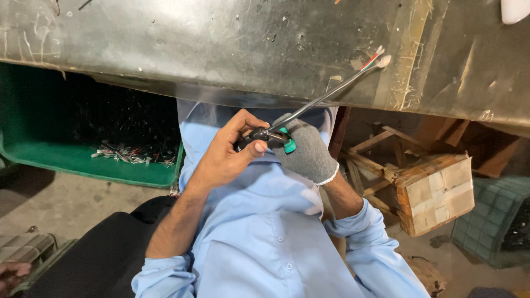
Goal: The person sits at a workbench assembling electrical plug connectors. They pick up a wired plug body, use pliers to grip and work on the connector, and manipulate the wire and terminals by hand, placing finished plug assemblies on the bench and taking new ones from a pile.
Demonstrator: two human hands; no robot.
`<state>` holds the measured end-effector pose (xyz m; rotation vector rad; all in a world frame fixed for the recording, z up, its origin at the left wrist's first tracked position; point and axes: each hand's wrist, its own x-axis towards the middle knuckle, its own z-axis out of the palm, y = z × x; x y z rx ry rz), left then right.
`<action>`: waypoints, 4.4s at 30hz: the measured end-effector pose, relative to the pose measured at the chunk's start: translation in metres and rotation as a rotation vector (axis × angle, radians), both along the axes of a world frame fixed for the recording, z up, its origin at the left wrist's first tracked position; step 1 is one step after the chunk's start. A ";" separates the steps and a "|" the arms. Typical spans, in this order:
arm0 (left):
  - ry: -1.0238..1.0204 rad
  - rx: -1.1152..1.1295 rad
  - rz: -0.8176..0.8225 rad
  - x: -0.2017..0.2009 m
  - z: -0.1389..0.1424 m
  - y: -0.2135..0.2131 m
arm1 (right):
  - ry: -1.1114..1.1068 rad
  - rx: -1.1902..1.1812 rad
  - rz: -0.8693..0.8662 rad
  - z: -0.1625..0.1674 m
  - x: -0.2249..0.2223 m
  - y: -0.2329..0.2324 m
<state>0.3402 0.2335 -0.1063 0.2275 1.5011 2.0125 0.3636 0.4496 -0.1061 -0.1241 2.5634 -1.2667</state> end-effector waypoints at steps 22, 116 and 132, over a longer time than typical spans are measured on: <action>0.698 -0.865 0.196 -0.001 0.013 0.023 | -0.214 0.094 -0.109 0.008 0.002 -0.016; -0.052 0.078 0.000 0.000 -0.010 0.007 | -0.006 0.037 -0.025 -0.010 0.005 0.003; 0.732 -0.639 0.276 0.000 0.012 0.023 | -0.269 0.127 -0.096 0.017 0.007 -0.008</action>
